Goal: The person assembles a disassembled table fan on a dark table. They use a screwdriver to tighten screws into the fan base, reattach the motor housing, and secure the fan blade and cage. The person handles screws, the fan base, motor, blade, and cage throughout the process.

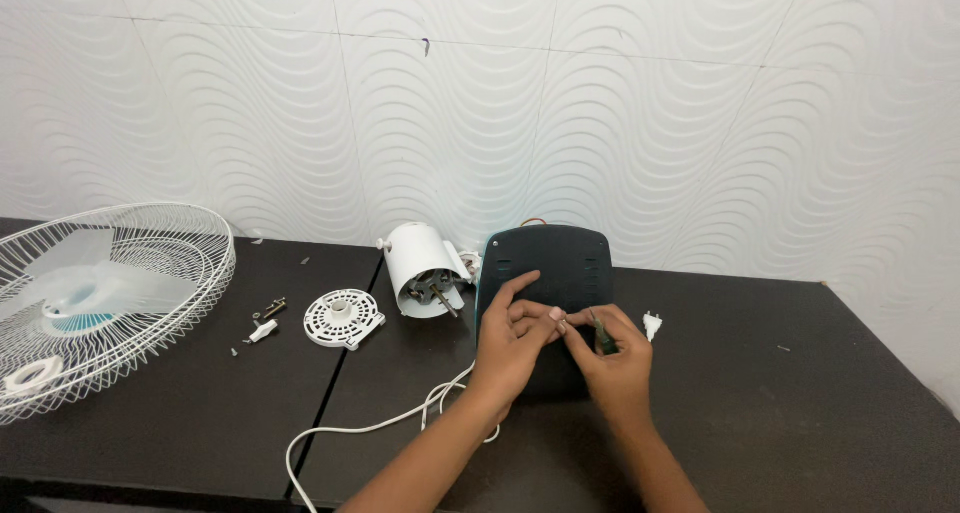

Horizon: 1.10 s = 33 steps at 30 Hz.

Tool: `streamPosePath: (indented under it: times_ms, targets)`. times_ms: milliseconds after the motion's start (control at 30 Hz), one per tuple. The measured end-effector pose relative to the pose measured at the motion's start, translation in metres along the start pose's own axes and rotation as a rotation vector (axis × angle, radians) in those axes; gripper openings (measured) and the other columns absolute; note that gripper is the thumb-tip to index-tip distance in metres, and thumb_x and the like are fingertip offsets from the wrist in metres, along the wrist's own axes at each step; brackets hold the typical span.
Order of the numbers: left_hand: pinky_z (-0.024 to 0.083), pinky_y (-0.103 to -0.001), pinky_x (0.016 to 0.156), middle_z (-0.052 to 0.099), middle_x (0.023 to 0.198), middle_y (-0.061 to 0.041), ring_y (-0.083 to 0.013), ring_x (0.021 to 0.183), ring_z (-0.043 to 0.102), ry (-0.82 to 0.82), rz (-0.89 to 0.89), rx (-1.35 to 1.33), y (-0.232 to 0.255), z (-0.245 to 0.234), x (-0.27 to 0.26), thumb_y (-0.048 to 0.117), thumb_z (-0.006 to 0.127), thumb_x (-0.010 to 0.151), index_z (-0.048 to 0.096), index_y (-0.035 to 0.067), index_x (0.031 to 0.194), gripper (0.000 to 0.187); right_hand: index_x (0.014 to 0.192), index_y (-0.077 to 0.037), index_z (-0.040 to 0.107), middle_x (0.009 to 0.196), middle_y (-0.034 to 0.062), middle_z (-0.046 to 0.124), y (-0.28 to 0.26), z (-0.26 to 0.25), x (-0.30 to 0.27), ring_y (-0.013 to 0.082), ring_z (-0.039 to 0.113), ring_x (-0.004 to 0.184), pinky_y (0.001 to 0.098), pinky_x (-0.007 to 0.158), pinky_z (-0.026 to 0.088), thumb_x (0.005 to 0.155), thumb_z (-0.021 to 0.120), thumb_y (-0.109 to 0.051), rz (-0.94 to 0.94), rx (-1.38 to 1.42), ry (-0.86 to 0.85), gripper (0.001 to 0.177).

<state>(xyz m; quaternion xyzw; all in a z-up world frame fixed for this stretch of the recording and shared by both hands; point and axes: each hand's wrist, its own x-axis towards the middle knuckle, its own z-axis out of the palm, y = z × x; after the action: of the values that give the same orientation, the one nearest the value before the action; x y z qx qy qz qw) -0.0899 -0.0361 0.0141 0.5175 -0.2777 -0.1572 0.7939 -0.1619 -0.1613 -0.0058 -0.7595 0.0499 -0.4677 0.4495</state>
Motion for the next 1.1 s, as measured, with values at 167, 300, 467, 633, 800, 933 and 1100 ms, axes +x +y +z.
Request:
streamPosePath:
  times_ms: [167, 300, 467, 633, 800, 933, 1100]
  targets:
    - [0.059, -0.028, 0.083, 0.071, 0.107, -0.010, -0.0133, 0.095, 0.071, -0.048, 0.067, 0.142, -0.002, -0.004, -0.004, 0.009, 0.066, 0.096, 0.051, 0.002, 0.142, 0.049, 0.093, 0.001, 0.077, 0.086, -0.0003, 0.068, 0.002, 0.006, -0.010, 0.0011, 0.047, 0.063, 0.0199, 0.054, 0.035, 0.084, 0.078, -0.003, 0.073, 0.031, 0.063, 0.010]
    - [0.059, -0.030, 0.078, 0.069, 0.119, -0.011, -0.0157, 0.099, 0.070, -0.035, 0.365, 0.366, 0.010, -0.005, -0.003, 0.006, 0.066, 0.099, 0.067, 0.002, 0.121, 0.023, 0.093, 0.000, 0.077, 0.085, -0.0018, 0.070, 0.003, 0.006, -0.014, 0.0014, 0.049, 0.058, 0.0204, 0.049, 0.034, 0.084, 0.076, -0.005, 0.152, -0.063, 0.104, 0.009]
    - [0.056, -0.036, 0.091, 0.067, 0.125, -0.010, -0.0246, 0.108, 0.069, -0.042, 0.713, 0.691, 0.040, -0.005, 0.015, 0.008, 0.066, 0.099, 0.068, 0.006, 0.122, 0.023, 0.093, 0.002, 0.075, 0.090, 0.0028, 0.069, 0.004, 0.005, -0.021, 0.0052, 0.056, 0.071, 0.0216, 0.060, 0.043, 0.088, 0.074, -0.003, 0.144, 0.027, 0.102, 0.008]
    - [0.044, -0.044, 0.096, 0.065, 0.124, -0.012, -0.0309, 0.122, 0.058, -0.060, 0.977, 1.075, 0.066, 0.000, 0.057, 0.013, 0.071, 0.091, 0.063, 0.008, 0.130, 0.040, 0.094, 0.001, 0.074, 0.093, 0.0043, 0.072, 0.005, 0.008, -0.026, 0.0097, 0.067, 0.084, 0.0243, 0.075, 0.053, 0.088, 0.073, -0.004, 0.068, -0.002, 0.055, 0.008]
    - [0.044, -0.046, 0.096, 0.066, 0.117, -0.009, -0.0276, 0.114, 0.060, -0.071, 1.009, 1.282, 0.060, 0.009, 0.085, 0.026, 0.073, 0.089, 0.063, 0.006, 0.130, 0.046, 0.094, 0.003, 0.074, 0.094, 0.0067, 0.071, 0.007, 0.008, -0.024, 0.0113, 0.066, 0.084, 0.0255, 0.076, 0.052, 0.089, 0.073, -0.004, 0.083, 0.010, 0.067, 0.009]
    - [0.044, -0.045, 0.087, 0.067, 0.107, -0.008, -0.0270, 0.100, 0.062, -0.137, 0.820, 1.399, 0.050, 0.007, 0.085, 0.035, 0.073, 0.089, 0.065, 0.007, 0.127, 0.048, 0.095, 0.003, 0.073, 0.093, 0.0068, 0.072, 0.006, 0.007, -0.023, 0.0115, 0.066, 0.083, 0.0256, 0.075, 0.051, 0.089, 0.072, -0.005, 0.061, -0.016, 0.070, 0.010]
    - [0.045, -0.042, 0.082, 0.071, 0.102, -0.003, -0.0249, 0.096, 0.064, -0.039, 0.833, 1.263, 0.049, -0.007, 0.080, 0.032, 0.072, 0.090, 0.072, 0.012, 0.118, 0.033, 0.093, 0.003, 0.074, 0.090, 0.0066, 0.073, 0.005, 0.008, -0.025, 0.0118, 0.066, 0.077, 0.0262, 0.069, 0.052, 0.088, 0.072, -0.003, 0.084, -0.048, 0.078, 0.008]
